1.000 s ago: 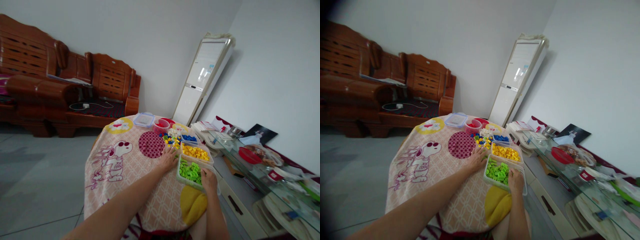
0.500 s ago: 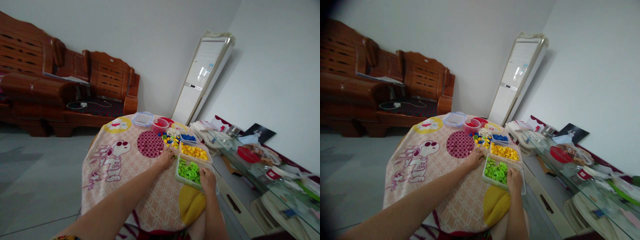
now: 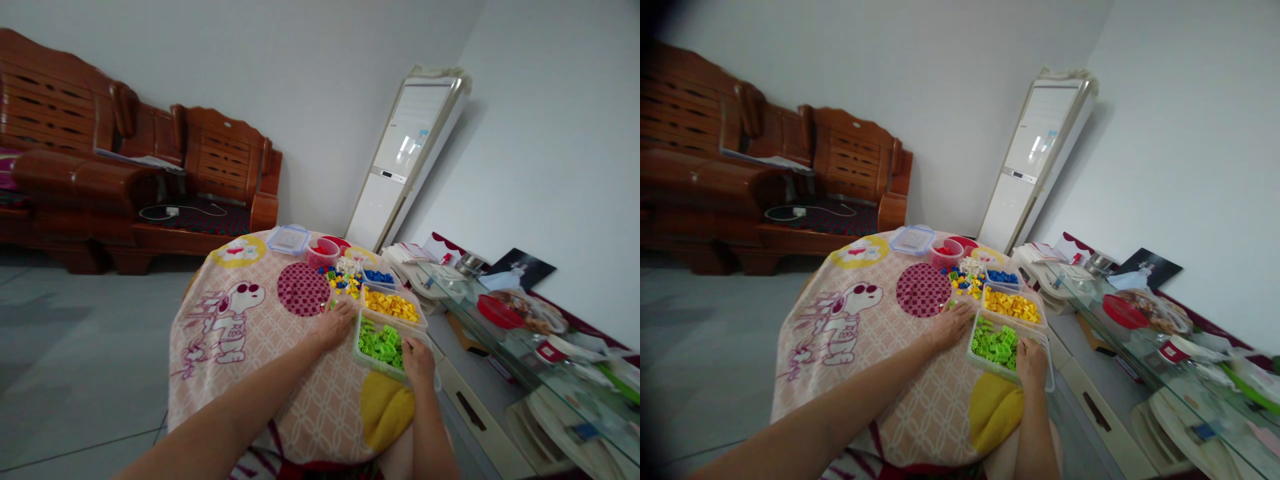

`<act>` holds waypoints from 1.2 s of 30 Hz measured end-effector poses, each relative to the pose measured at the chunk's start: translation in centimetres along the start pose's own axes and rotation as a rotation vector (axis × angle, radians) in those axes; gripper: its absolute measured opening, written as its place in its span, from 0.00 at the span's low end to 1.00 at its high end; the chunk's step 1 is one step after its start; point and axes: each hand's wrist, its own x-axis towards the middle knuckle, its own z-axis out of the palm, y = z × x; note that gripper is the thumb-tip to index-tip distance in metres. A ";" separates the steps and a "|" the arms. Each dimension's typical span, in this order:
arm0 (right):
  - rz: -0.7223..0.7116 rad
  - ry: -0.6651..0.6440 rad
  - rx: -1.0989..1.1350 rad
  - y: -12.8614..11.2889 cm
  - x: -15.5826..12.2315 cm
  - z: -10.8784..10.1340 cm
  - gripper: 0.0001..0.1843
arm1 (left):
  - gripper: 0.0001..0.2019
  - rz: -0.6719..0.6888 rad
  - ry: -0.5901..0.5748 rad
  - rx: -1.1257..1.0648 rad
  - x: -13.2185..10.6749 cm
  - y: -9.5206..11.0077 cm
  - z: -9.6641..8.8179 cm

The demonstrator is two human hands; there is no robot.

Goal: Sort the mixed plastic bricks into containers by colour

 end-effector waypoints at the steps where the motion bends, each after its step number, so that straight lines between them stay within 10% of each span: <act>1: -0.002 0.000 0.000 0.0 0.0 0.0 0.19 | 0.20 0.022 -0.029 0.017 0.0 0.1 0.1; 26: -0.010 0.029 -0.018 -0.1 -0.2 0.1 0.18 | 0.07 -0.038 -0.123 -0.060 0.3 0.5 -0.5; 36: -0.007 0.001 -0.031 -0.3 -0.1 -0.2 0.19 | 0.09 -0.078 0.177 -0.197 -0.1 1.3 -0.8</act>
